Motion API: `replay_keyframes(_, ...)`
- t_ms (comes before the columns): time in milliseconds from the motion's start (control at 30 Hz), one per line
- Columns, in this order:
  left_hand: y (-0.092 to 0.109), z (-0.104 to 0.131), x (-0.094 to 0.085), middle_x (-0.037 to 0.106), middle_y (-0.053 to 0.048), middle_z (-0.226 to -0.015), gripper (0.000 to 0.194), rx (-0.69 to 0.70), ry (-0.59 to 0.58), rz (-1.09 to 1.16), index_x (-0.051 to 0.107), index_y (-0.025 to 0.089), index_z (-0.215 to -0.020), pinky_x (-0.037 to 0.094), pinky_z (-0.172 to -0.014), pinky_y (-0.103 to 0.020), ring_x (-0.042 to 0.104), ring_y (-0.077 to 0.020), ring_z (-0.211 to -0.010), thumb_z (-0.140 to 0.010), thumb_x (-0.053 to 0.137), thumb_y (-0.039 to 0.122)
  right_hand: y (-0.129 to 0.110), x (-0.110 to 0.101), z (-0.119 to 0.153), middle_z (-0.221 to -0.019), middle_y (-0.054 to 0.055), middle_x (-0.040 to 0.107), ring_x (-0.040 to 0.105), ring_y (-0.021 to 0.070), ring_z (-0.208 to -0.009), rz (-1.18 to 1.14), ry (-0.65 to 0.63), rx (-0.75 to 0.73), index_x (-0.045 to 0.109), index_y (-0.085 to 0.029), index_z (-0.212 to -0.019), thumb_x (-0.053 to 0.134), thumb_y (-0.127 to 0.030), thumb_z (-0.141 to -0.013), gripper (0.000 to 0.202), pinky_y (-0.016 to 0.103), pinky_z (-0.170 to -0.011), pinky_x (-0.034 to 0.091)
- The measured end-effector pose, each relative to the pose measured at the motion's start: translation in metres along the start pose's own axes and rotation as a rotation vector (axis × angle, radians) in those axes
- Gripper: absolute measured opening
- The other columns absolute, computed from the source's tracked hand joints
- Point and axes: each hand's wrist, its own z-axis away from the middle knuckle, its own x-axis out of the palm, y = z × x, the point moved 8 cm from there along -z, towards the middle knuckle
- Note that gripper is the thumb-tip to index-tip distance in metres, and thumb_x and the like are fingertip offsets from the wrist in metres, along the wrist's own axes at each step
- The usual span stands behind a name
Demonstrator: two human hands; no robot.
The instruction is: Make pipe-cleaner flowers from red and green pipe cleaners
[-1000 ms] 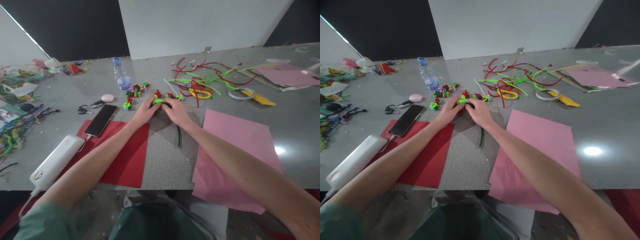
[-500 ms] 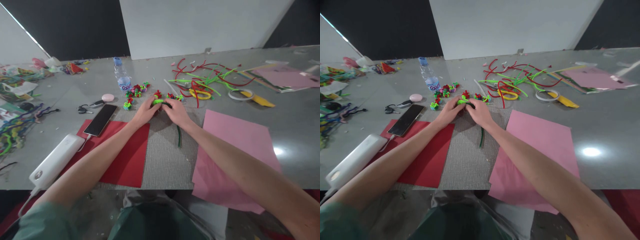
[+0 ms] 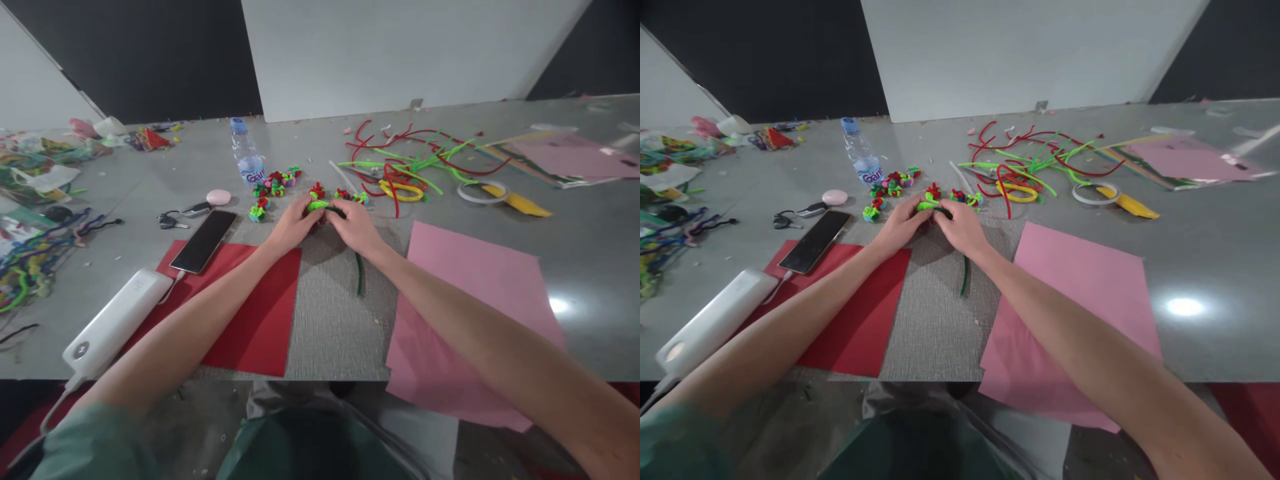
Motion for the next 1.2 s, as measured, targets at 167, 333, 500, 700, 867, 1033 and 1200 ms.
replay_keyframes(167,0.0023,0.001,-0.0005,0.062,-0.001,-0.081,0.016,-0.015,0.003,-0.008,0.058,0.021,-0.09,0.044,-0.067,-0.028,0.056,-0.015,-0.074,-0.102,0.061,0.03,-0.0011,-0.0005,0.0001,-0.071,0.0,0.058,0.053,0.0207,-0.074,0.009,-0.007,0.012,0.046,-0.025,-0.072,0.055,-0.028,-0.091,0.022,0.034,-0.072,0.035)
replay_keyframes(333,0.0012,0.0013,-0.0015,0.062,-0.001,-0.078,0.02,-0.023,0.007,0.003,0.059,0.02,-0.087,0.043,-0.066,-0.027,0.056,-0.0145,-0.071,-0.102,0.063,0.032,-0.0024,-0.0006,0.0002,-0.073,0.0,0.061,0.053,0.02,-0.075,-0.016,-0.008,0.005,0.045,-0.025,-0.071,0.055,-0.028,-0.091,0.023,0.034,-0.075,0.039)
replay_keyframes(500,0.0002,0.0016,-0.0014,0.065,-0.002,-0.079,0.018,-0.053,0.013,0.036,0.063,0.019,-0.087,0.045,-0.065,-0.027,0.058,-0.0137,-0.071,-0.101,0.064,0.03,-0.0008,-0.0009,0.0004,-0.071,0.0,0.058,0.053,0.0198,-0.074,0.001,0.001,0.009,0.045,-0.025,-0.071,0.056,-0.027,-0.092,0.024,0.034,-0.073,0.036)
replay_keyframes(700,0.003,0.0019,-0.0027,0.064,-0.001,-0.076,0.021,-0.055,0.03,0.052,0.065,0.018,-0.083,0.044,-0.063,-0.026,0.057,-0.0126,-0.067,-0.1,0.067,0.032,-0.0009,-0.0009,0.0002,-0.073,0.0,0.06,0.054,0.0203,-0.075,0.003,-0.001,0.001,0.047,-0.025,-0.072,0.056,-0.028,-0.092,0.021,0.034,-0.073,0.035)
replay_keyframes(867,0.0047,0.003,-0.0047,0.063,-0.001,-0.072,0.028,-0.038,0.033,0.052,0.067,0.019,-0.079,0.042,-0.062,-0.026,0.056,-0.0131,-0.066,-0.098,0.069,0.038,-0.0027,-0.0017,0.0008,-0.073,0.0,0.06,0.055,0.0203,-0.075,-0.018,0.006,-0.002,0.046,-0.025,-0.072,0.054,-0.027,-0.09,0.02,0.034,-0.075,0.037)
replay_keyframes(1033,0.0029,0.0038,-0.007,0.063,-0.001,-0.072,0.028,-0.056,0.048,0.061,0.07,0.018,-0.079,0.041,-0.062,-0.027,0.055,-0.0131,-0.066,-0.096,0.071,0.04,-0.0032,-0.0022,0.0013,-0.072,0.0,0.059,0.053,0.0195,-0.074,-0.023,0.009,0.003,0.044,-0.025,-0.071,0.054,-0.028,-0.089,0.02,0.033,-0.074,0.038)
replay_keyframes(1200,0.0033,0.0048,-0.0089,0.062,-0.001,-0.071,0.028,-0.067,0.054,0.032,0.073,0.017,-0.081,0.039,-0.062,-0.027,0.054,-0.0132,-0.067,-0.096,0.071,0.04,-0.0015,-0.0033,0.0015,-0.069,-0.001,0.055,0.05,0.019,-0.072,0.0,0.019,0.034,0.045,-0.025,-0.071,0.054,-0.028,-0.09,0.021,0.033,-0.071,0.035)
